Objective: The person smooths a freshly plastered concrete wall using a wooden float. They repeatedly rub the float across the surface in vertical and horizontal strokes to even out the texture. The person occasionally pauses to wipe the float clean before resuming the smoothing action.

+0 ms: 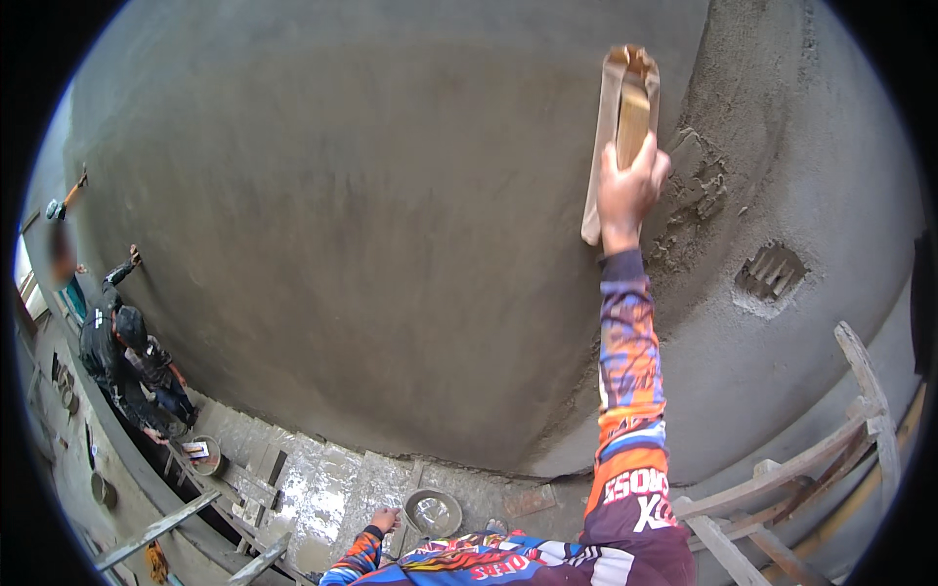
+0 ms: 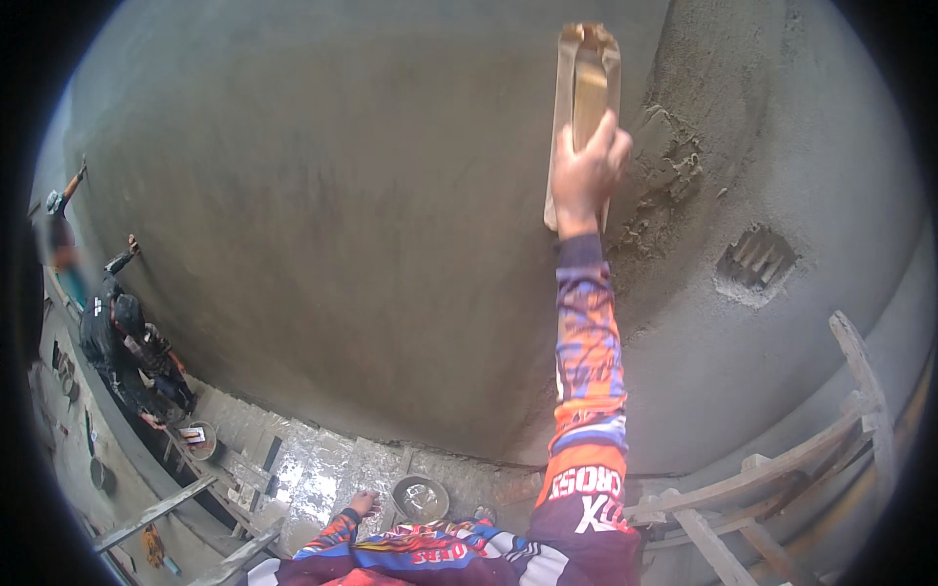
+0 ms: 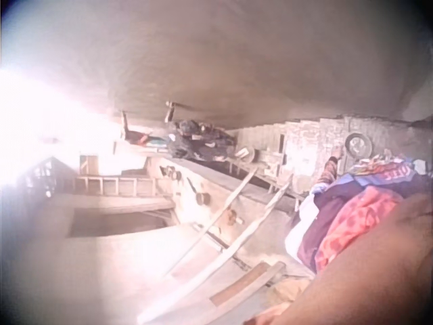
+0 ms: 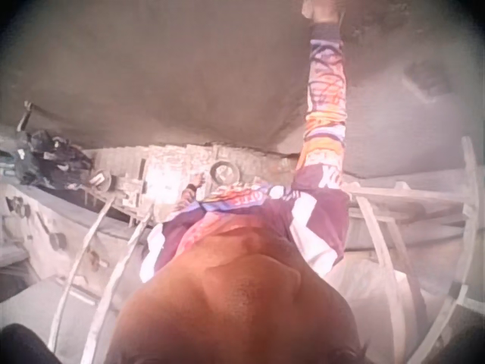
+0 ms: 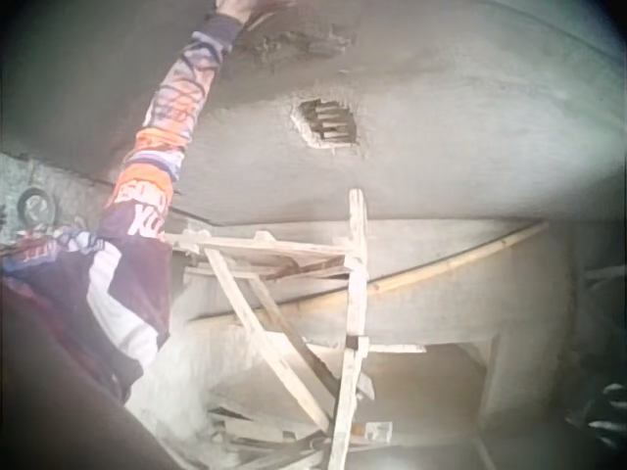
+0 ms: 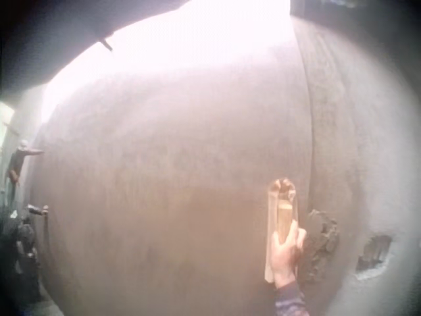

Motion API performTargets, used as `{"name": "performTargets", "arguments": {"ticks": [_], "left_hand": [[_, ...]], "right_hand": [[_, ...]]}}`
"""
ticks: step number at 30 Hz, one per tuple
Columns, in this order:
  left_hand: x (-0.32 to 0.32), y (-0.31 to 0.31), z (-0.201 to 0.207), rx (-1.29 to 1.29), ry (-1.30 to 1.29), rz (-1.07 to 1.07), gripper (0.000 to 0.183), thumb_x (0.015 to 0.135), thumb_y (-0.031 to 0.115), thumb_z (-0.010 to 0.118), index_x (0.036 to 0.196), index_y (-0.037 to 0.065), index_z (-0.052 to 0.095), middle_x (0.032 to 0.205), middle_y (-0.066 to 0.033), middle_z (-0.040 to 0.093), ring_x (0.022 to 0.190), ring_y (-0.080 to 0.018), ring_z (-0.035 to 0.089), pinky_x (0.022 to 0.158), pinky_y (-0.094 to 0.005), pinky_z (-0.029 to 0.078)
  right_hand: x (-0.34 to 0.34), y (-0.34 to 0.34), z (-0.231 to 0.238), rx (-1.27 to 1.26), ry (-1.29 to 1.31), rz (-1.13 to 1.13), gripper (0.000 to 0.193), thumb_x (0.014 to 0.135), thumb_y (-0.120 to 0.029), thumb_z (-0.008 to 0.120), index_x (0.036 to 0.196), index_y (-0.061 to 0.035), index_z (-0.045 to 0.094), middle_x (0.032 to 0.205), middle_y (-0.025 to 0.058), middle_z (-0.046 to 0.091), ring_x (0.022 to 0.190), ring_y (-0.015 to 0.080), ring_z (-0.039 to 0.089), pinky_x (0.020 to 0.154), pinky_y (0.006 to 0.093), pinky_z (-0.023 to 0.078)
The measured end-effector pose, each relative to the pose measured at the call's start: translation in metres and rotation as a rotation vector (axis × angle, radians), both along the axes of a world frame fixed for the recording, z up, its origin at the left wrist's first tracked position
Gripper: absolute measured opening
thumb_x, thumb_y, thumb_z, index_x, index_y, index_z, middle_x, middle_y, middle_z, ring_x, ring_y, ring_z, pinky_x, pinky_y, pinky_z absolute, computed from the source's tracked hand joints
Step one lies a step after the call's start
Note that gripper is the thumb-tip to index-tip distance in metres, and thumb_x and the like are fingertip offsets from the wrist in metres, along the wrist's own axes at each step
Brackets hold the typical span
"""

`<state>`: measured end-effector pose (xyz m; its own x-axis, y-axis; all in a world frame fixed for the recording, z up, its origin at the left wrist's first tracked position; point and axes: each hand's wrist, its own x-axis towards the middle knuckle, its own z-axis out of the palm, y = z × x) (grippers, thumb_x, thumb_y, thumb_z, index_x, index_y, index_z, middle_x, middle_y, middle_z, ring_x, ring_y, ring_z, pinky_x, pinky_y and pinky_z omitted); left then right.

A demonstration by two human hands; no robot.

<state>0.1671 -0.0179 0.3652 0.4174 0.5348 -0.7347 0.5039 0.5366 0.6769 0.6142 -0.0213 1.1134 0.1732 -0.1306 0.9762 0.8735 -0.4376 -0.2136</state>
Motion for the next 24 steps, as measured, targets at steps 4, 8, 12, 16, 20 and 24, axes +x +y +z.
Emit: {"name": "performTargets", "arguments": {"ticks": [4, 8, 12, 16, 20, 24], "left_hand": [[0.001, 0.017, 0.0, -0.001, 0.043, 0.016, 0.031, 0.093, 0.035, 0.062, 0.107, 0.007, 0.062, 0.083, -0.0078, 0.067, 0.065, -0.019, 0.066, 0.053, -0.0337, 0.051], [-0.016, 0.011, -0.009, -0.011, 0.02, 0.036, 0.034, 0.092, 0.035, 0.062, 0.105, 0.004, 0.062, 0.087, -0.0102, 0.069, 0.067, -0.0211, 0.067, 0.055, -0.0359, 0.053], [-0.046, 0.001, -0.01, 0.062, 0.177, -0.027, 0.027, 0.089, 0.03, 0.065, 0.095, 0.004, 0.063, 0.075, -0.0098, 0.067, 0.058, -0.0192, 0.066, 0.048, -0.0344, 0.05], [-0.02, 0.022, 0.029, 0.645, 0.097, -0.181, 0.034, 0.086, 0.032, 0.062, 0.079, -0.001, 0.065, 0.067, -0.0188, 0.064, 0.059, -0.0318, 0.063, 0.058, -0.0441, 0.049], [0.123, 0.085, 0.266, 1.168, -0.49, -0.197, 0.025, 0.091, 0.021, 0.062, 0.101, -0.002, 0.062, 0.093, -0.022, 0.064, 0.083, -0.0364, 0.063, 0.074, -0.0422, 0.051], [0.22, 0.117, 0.531, 2.013, -0.477, -0.248, 0.056, 0.089, 0.024, 0.066, 0.138, 0.004, 0.047, 0.141, -0.0204, 0.046, 0.132, -0.0387, 0.041, 0.11, -0.0484, 0.033]], "right_hand": [[-0.015, 0.026, 0.002, -0.118, -0.134, -0.014, 0.061, 0.081, -0.025, 0.075, 0.131, -0.0028, 0.048, 0.11, 0.0164, 0.052, 0.104, 0.0336, 0.056, 0.089, 0.045, 0.048], [0.001, -0.004, -0.041, -0.061, -0.04, 0.037, 0.062, 0.081, -0.023, 0.074, 0.131, 0.0006, 0.049, 0.114, 0.0206, 0.053, 0.107, 0.0366, 0.055, 0.094, 0.0459, 0.046], [0.015, -0.028, -0.02, 0.049, 0.044, 0.045, 0.062, 0.083, -0.023, 0.072, 0.133, 0.0026, 0.046, 0.116, 0.0198, 0.049, 0.108, 0.0353, 0.054, 0.091, 0.047, 0.047], [-0.017, -0.048, -0.064, 0.064, 0.033, 0.26, 0.061, 0.085, -0.021, 0.072, 0.133, 0.0037, 0.045, 0.115, 0.0183, 0.049, 0.107, 0.0333, 0.053, 0.091, 0.0468, 0.046], [-0.051, -0.075, -0.177, 0.154, 0.206, 0.445, 0.059, 0.086, -0.018, 0.071, 0.132, 0.006, 0.044, 0.115, 0.0178, 0.048, 0.11, 0.0315, 0.051, 0.093, 0.0459, 0.044], [-0.096, -0.093, -0.275, 0.206, 0.608, 0.546, 0.056, 0.086, -0.015, 0.071, 0.129, 0.007, 0.043, 0.118, 0.0173, 0.048, 0.113, 0.0298, 0.049, 0.1, 0.0433, 0.04]]}}
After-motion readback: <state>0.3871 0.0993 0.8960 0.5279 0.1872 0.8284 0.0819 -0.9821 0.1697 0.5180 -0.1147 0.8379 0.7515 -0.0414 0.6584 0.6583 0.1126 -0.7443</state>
